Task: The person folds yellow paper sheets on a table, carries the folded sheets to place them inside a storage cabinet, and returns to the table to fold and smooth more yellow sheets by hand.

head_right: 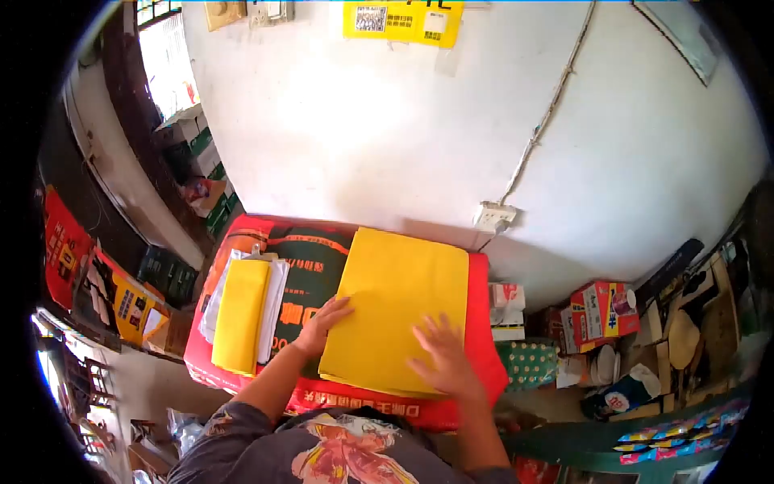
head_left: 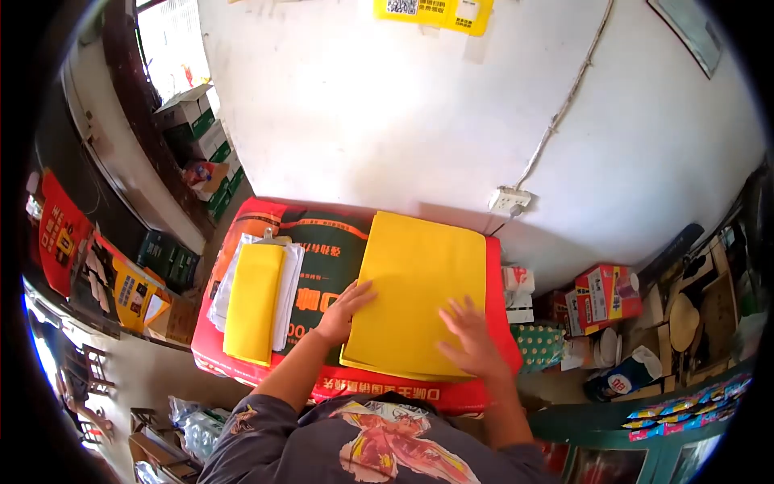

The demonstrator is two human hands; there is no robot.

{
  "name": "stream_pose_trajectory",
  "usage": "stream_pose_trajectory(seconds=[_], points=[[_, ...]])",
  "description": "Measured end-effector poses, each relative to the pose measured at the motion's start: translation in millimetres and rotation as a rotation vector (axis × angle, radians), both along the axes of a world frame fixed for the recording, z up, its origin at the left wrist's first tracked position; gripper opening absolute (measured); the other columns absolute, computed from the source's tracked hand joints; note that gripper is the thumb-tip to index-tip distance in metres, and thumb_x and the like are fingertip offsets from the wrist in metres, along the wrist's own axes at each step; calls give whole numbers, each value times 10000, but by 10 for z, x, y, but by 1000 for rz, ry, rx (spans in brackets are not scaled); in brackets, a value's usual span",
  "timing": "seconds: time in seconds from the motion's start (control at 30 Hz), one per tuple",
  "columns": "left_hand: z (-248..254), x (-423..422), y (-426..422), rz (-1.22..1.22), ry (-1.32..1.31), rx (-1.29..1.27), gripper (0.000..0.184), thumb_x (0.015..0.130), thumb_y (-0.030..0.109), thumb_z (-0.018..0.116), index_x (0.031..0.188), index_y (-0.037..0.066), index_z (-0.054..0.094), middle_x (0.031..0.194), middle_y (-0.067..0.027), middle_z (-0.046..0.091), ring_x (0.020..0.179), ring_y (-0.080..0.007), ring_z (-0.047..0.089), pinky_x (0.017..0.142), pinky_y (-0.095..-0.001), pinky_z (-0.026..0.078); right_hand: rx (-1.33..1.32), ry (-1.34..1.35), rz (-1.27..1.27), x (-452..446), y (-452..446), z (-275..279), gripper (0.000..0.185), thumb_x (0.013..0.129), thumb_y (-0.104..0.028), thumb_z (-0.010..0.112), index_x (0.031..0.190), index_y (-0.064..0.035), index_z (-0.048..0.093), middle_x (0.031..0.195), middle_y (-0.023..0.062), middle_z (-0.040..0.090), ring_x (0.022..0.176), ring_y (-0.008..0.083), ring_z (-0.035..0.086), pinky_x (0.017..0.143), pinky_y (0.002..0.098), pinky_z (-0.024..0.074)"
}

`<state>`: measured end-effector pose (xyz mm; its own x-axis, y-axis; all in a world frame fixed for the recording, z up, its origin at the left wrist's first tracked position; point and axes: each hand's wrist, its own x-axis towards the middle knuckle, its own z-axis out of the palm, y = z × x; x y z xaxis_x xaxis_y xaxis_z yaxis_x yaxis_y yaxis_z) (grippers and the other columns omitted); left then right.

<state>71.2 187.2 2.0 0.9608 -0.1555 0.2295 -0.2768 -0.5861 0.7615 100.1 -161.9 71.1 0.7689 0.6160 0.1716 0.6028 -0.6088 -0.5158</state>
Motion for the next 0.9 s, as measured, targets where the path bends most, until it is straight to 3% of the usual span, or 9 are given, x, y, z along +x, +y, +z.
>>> stream_pose_trajectory(seconds=[0.17,0.27,0.9], points=[[-211,17,46,0,-119,4,608,896,210,726,1475,167,544,1604,-144,422,1504,-405,343,1187,-467,376,-394,-138,-18,463,969,-449,763,972,-635,533,1604,-239,370,1709,83,220,1587,370,86,1237,639,49],[-158,15,62,22,-107,8,627,883,183,728,1479,153,537,1608,-155,409,1501,-393,354,1187,-457,379,-438,-156,-75,613,1074,-469,765,980,-656,487,1612,-246,353,1721,72,185,1588,363,85,1238,639,50],[-78,-24,35,25,-88,-50,597,872,166,747,1444,159,574,1598,-167,420,1473,-394,399,1163,-456,407,-469,-134,-28,435,1008,-373,817,950,-671,522,1615,-226,353,1725,94,162,1587,377,69,1238,635,41]])
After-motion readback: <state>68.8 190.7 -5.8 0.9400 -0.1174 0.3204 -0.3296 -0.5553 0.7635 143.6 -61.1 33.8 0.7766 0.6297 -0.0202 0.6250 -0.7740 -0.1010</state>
